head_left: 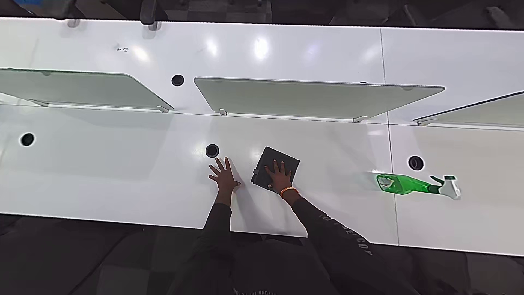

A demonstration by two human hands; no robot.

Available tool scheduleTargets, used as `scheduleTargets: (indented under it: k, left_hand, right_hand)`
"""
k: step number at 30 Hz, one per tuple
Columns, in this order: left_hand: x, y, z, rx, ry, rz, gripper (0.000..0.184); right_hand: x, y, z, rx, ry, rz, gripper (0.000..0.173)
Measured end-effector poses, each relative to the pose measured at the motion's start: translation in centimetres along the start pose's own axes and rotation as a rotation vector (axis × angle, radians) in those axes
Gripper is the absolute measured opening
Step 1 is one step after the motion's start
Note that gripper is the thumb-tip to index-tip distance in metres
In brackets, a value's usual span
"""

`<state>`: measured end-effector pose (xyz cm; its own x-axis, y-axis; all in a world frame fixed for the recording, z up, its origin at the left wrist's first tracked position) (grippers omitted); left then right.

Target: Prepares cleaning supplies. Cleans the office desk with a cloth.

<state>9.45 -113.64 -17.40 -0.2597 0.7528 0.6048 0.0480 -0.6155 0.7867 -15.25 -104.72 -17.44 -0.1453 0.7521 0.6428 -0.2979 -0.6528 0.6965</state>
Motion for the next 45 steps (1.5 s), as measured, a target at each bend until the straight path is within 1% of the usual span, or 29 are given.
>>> scheduleTargets:
  k: [2, 5, 10, 14, 18, 22, 25, 29, 32, 34, 36, 41, 45]
  left_hand:
    - [-1.8, 1.0, -0.8, -0.017, -0.027, 0.027, 0.159]
    - [-3.3, 1.0, -1.4, -0.032, -0.043, 0.097, 0.163]
    - [-4.2, 0.5, -1.9, -0.083, -0.035, 0.198, 0.172]
    - [-4.7, 0.8, -2.3, -0.067, -0.032, 0.276, 0.173]
    - [-4.9, 0.3, -2.1, -0.056, -0.032, 0.290, 0.173]
    - [-5.0, 0.2, -2.2, -0.040, -0.028, 0.282, 0.172]
    - [-5.1, 0.1, -2.2, -0.042, -0.023, 0.282, 0.172]
    - [-5.1, 0.1, -2.3, -0.047, -0.020, 0.278, 0.171]
    - [-5.1, 0.1, -2.4, -0.055, -0.016, 0.267, 0.172]
    - [-5.2, 0.0, -2.3, -0.059, -0.008, 0.268, 0.173]
    - [-5.2, 0.1, -2.4, -0.068, -0.008, 0.269, 0.173]
    - [-5.0, 0.1, -2.3, -0.059, -0.007, 0.267, 0.174]
    - [-4.8, 0.3, -2.5, -0.033, -0.015, 0.269, 0.173]
  right_hand:
    - [-1.4, 0.9, 0.6, -0.023, -0.032, -0.025, 0.104]
    - [-3.8, 2.7, 1.3, -0.034, -0.069, -0.037, 0.102]
    - [-8.2, 6.9, 1.7, -0.049, -0.080, -0.056, 0.098]
    - [-12.0, 10.1, 1.2, -0.046, -0.098, -0.106, 0.097]
    - [-15.2, 12.2, 1.8, -0.058, -0.143, -0.180, 0.099]
    - [-17.5, 13.5, 4.5, -0.078, -0.177, -0.258, 0.097]
    - [-19.2, 13.9, 8.2, -0.053, -0.087, -0.238, 0.096]
    - [-21.3, 13.3, 13.7, 0.055, 0.136, -0.164, 0.093]
    - [-22.5, 12.6, 15.5, 0.145, 0.280, -0.081, 0.091]
    - [-22.6, 12.7, 15.0, 0.186, 0.352, -0.078, 0.085]
    - [-22.1, 12.9, 13.2, 0.187, 0.361, -0.102, 0.082]
    - [-18.1, 14.7, 6.8, 0.028, 0.241, -0.222, 0.083]
    - [-15.2, 15.2, -0.7, -0.034, 0.128, -0.316, 0.086]
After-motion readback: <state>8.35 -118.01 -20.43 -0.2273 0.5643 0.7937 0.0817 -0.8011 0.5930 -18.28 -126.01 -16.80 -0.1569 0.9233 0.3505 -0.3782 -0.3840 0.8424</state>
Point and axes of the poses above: each hand's wrist, its own x-axis away from the middle knuckle, its own y-axis out of the back of the hand, z = x × y, the point moved 5 cm from there along -x, towards the middle knuckle, and after that the axes turned 13 degrees about y, right-handed, at the moved point
